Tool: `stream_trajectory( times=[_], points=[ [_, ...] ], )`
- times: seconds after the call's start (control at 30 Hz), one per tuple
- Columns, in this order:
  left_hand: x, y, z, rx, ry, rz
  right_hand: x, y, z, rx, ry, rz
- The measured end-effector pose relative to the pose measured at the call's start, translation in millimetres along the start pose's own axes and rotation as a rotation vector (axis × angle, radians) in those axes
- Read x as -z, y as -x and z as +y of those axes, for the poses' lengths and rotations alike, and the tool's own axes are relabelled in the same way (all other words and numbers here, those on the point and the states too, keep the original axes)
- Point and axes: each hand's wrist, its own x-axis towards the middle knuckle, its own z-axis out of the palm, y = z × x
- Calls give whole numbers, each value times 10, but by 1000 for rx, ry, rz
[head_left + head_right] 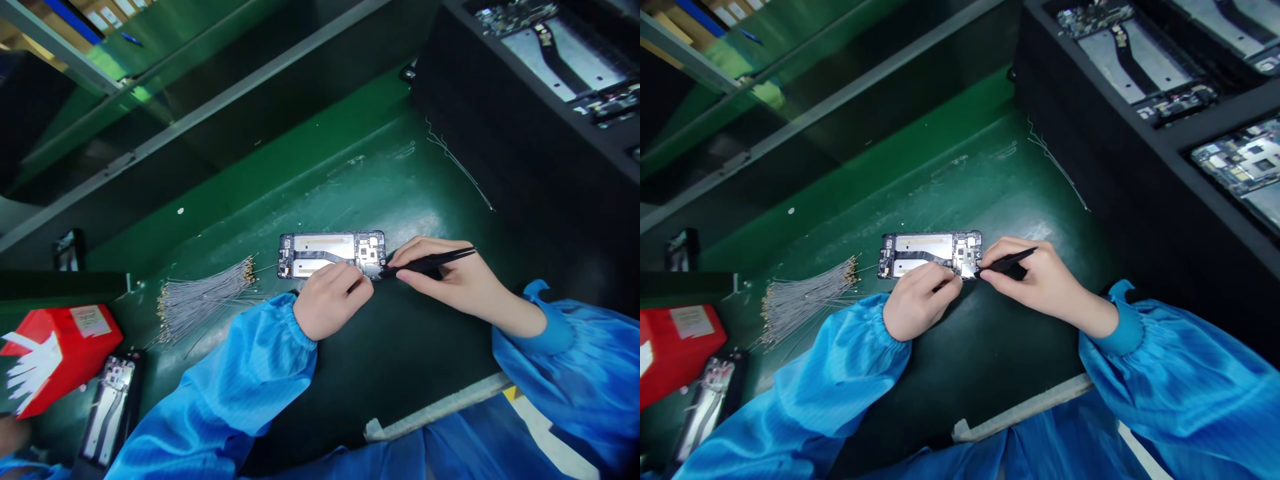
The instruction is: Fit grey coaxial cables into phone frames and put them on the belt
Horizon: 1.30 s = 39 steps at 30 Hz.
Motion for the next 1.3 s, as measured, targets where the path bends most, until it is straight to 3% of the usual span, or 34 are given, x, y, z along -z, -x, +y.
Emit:
stream_trajectory(
  times=[0.37,0.77,0.9,1.07,1.2,1.3],
  points=[
    [6,-10,-2,-1,0,15,-15,6,19,28,-22,-11],
    [-17,-27,-46,76,137,-61,-53,-3,-51,281,190,-142],
    [-51,-19,-54,125,170,-86,-18,-59,-65,226,155,-173],
    [-41,2,-95,219,180,-76,11,-349,-105,202,162,-63],
    [-8,-4,-152,289,272,-78,-59,-553,15,328,329,-251],
    [-1,-22,-155,337,285,-74,-110,-583,141,380,383,-301]
  ],
)
